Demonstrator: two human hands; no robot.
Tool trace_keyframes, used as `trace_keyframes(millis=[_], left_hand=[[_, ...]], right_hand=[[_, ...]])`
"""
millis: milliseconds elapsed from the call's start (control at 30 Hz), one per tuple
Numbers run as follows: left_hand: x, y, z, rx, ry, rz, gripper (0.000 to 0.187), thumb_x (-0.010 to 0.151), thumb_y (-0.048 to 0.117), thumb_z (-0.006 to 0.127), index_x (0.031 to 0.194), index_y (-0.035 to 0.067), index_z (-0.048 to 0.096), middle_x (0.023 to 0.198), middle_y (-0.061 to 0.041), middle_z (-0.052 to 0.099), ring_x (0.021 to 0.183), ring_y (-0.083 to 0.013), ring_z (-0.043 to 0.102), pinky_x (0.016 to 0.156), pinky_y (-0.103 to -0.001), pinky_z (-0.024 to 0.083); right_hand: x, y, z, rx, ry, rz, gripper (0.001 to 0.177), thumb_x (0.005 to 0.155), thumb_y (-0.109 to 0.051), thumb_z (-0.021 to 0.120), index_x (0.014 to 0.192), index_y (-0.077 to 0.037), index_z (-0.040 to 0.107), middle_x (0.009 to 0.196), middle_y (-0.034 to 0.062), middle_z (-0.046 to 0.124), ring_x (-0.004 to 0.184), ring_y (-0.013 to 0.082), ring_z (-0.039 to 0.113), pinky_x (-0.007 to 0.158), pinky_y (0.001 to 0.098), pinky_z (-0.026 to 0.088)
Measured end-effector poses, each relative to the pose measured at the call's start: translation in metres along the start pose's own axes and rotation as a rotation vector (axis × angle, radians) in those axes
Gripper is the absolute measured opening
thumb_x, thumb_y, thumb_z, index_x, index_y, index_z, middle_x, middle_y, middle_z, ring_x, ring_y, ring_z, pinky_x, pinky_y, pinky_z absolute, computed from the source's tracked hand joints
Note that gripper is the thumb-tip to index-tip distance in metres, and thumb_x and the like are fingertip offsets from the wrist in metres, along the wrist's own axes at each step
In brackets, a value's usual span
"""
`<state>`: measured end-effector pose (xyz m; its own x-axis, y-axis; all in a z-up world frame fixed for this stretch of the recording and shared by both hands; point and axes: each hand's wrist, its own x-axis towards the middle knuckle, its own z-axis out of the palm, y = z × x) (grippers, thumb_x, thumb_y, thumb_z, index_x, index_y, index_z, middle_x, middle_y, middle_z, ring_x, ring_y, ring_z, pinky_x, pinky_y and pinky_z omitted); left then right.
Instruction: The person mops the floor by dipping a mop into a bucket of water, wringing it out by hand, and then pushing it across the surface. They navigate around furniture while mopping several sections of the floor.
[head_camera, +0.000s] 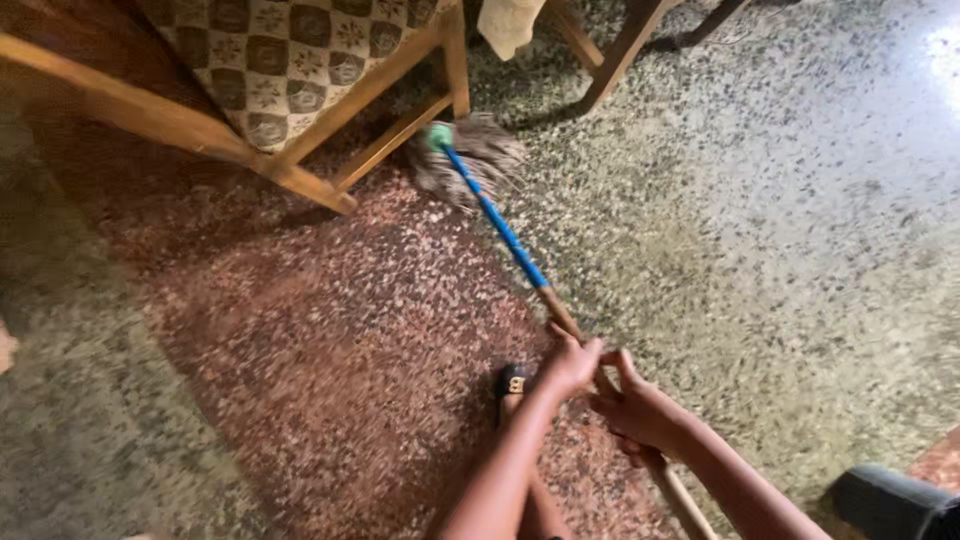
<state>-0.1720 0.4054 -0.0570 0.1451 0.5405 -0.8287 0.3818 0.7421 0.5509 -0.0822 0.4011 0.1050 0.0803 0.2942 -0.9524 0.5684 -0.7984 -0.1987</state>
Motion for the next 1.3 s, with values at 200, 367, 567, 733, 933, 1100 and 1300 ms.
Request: trace_keyframes(millis=[200, 367, 567, 733, 933, 1100, 1300], left_hand=[[0.026, 0.028, -0.034, 0.097, 0.0, -0.101, 0.105, 0.094, 0.046, 0.054, 0.158, -0.002, -0.014, 0.131, -0.032, 0.06, 0.107, -0.0474, 0.068, 0.091, -0.051, 0.058], [0.059, 0.03, -0.048, 0.073, -0.055, -0.062, 0.105, 0.1, 0.045, 0.053, 0.154, -0.01, -0.018, 0.125, -0.032, 0.063, 0.105, -0.0414, 0.07, 0.089, -0.043, 0.06], [0.072, 0.023, -0.052, 0.033, -0.109, -0.163, 0.103, 0.097, 0.042, 0.053, 0.156, -0.011, -0.014, 0.104, -0.029, 0.075, 0.088, -0.0408, 0.075, 0.07, -0.045, 0.06], [0.064, 0.002, -0.035, 0.178, 0.096, -0.125, 0.104, 0.093, 0.049, 0.064, 0.151, -0.008, -0.001, 0.106, -0.03, 0.07, 0.09, -0.043, 0.072, 0.076, -0.048, 0.059], [0.012, 0.007, -0.012, 0.104, 0.015, -0.139, 0.101, 0.093, 0.042, 0.057, 0.152, -0.007, -0.007, 0.115, -0.029, 0.068, 0.092, -0.0389, 0.074, 0.077, -0.045, 0.063], [-0.043, 0.002, 0.063, -0.092, -0.193, -0.119, 0.099, 0.093, 0.031, 0.053, 0.154, -0.007, -0.014, 0.126, -0.029, 0.063, 0.094, -0.0348, 0.075, 0.076, -0.039, 0.065], [-0.074, -0.038, 0.158, -0.086, -0.198, 0.046, 0.107, 0.094, 0.034, 0.061, 0.157, -0.001, -0.019, 0.135, -0.032, 0.058, 0.106, -0.0366, 0.069, 0.087, -0.043, 0.06]], right_hand=[[0.008, -0.054, -0.027, -0.09, -0.113, 0.011, 0.051, 0.099, -0.022, 0.063, 0.137, -0.033, 0.032, 0.057, 0.0046, 0.047, 0.04, 0.0165, 0.045, 0.035, 0.0348, 0.043], [0.041, -0.072, -0.028, -0.135, -0.127, -0.028, 0.043, 0.101, -0.023, 0.06, 0.136, -0.026, 0.036, 0.06, 0.0024, 0.052, 0.039, 0.0152, 0.047, 0.033, 0.0318, 0.042], [0.068, -0.06, -0.027, -0.142, -0.215, 0.032, 0.061, 0.101, -0.017, 0.056, 0.15, -0.033, 0.022, 0.059, 0.0034, 0.048, 0.041, 0.0172, 0.048, 0.034, 0.033, 0.046], [0.075, -0.035, -0.017, -0.153, -0.215, -0.032, 0.067, 0.102, -0.02, 0.058, 0.151, -0.031, 0.014, 0.058, 0.0057, 0.051, 0.041, 0.0182, 0.051, 0.035, 0.0363, 0.048], [0.038, 0.016, -0.012, 0.214, -0.332, -0.058, 0.055, 0.099, -0.014, 0.063, 0.143, -0.019, 0.03, 0.059, 0.003, 0.045, 0.038, 0.0134, 0.041, 0.031, 0.0307, 0.038], [-0.019, 0.112, -0.023, 0.491, -0.189, -0.014, 0.065, 0.093, -0.02, 0.075, 0.147, -0.031, 0.04, 0.056, 0.0018, 0.048, 0.039, 0.0136, 0.04, 0.035, 0.0305, 0.033], [-0.041, 0.214, 0.015, 0.609, -0.094, -0.093, 0.065, 0.09, -0.012, 0.071, 0.144, -0.027, 0.039, 0.064, -0.0001, 0.052, 0.043, 0.0139, 0.044, 0.036, 0.0309, 0.035]])
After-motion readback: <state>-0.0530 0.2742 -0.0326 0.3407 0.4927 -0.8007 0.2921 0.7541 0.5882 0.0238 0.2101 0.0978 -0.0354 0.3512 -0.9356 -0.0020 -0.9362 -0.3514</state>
